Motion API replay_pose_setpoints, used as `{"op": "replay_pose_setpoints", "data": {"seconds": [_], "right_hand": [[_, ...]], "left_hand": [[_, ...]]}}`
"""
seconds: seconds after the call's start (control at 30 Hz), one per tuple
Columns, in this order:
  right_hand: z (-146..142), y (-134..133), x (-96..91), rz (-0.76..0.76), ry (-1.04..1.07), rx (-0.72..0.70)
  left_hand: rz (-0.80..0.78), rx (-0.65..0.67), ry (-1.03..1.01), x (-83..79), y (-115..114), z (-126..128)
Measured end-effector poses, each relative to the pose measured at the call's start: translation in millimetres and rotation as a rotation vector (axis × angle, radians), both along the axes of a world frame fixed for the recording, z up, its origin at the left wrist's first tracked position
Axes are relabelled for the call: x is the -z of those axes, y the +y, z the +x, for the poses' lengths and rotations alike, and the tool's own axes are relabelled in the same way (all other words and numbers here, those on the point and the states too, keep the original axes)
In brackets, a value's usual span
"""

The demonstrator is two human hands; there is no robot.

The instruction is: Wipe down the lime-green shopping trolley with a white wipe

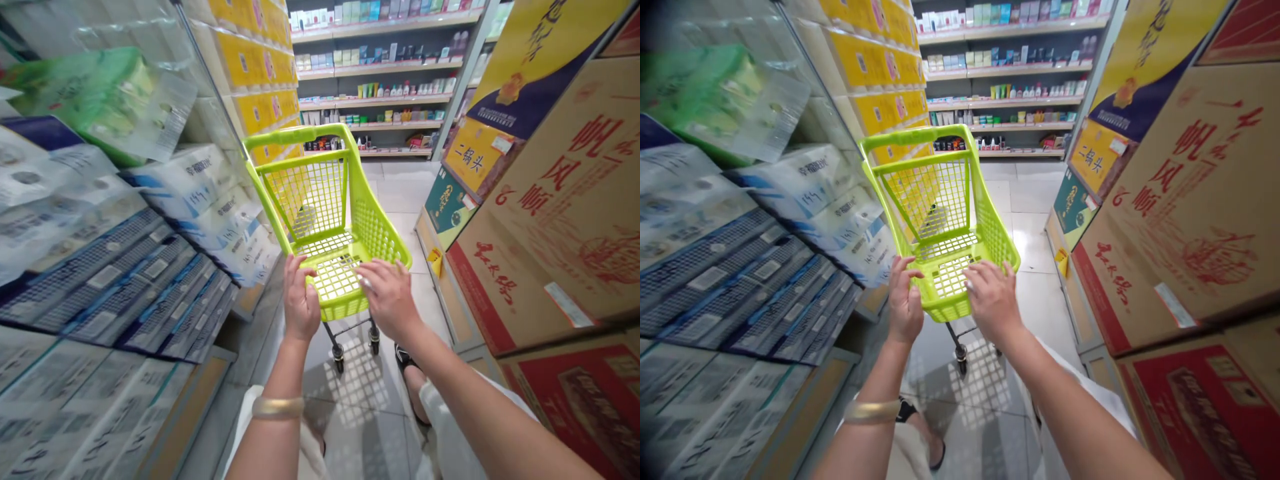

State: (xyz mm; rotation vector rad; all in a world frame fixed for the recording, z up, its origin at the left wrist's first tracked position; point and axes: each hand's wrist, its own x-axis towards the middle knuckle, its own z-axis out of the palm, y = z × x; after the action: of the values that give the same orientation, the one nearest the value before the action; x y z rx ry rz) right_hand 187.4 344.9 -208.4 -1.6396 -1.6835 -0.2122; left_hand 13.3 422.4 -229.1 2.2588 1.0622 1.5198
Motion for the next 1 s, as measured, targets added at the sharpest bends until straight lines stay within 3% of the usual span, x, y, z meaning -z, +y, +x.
{"op": "replay_pose_setpoints", "data": {"seconds": [0.07,0.13,0.2,0.27,0.37,0.43,0.53,0.6,0.67,0.8,0.87,0.93,1.0], "right_hand": [[16,3,2.4,0.028,0.061,0.175],[14,4,3.0,0.044,0.085,0.235],[-5,3,2.6,0.031,0.059,0.14],[-27,1,2.3,0.006,-0.01,-0.08],[-33,0,3.1,0.029,-0.045,-0.181],[-14,2,3.9,0.054,-0.009,-0.082],[23,8,4.5,0.101,0.109,0.2],[34,11,5.2,0.132,0.166,0.314],[27,11,6.4,0.128,0.169,0.276],[-10,4,8.0,0.045,0.061,-0.071],[-14,2,7.3,0.034,0.023,-0.149],[-1,4,5.8,0.054,0.037,-0.072],[21,9,4.2,0.092,0.093,0.1]], "left_hand": [[-0.005,-0.007,-0.016,-1.2,1,5],[-0.005,-0.021,-0.037,-2.0,2,11],[-0.005,-0.032,-0.049,-2.2,3,16],[-0.01,-0.036,-0.043,-2.2,4,21],[-0.028,-0.036,-0.02,-2.3,6,25],[-0.038,-0.03,-0.01,-2.6,7,27],[-0.043,-0.011,-0.014,-2.6,7,31],[-0.048,-0.01,-0.026,-2.0,8,34],[-0.049,-0.018,-0.04,-1.3,9,37],[-0.035,-0.02,-0.061,-0.2,12,40],[-0.034,-0.009,-0.067,-0.2,13,41],[-0.036,0.003,-0.071,-0.1,14,42],[-0.038,0.011,-0.076,0.0,14,43]]}}
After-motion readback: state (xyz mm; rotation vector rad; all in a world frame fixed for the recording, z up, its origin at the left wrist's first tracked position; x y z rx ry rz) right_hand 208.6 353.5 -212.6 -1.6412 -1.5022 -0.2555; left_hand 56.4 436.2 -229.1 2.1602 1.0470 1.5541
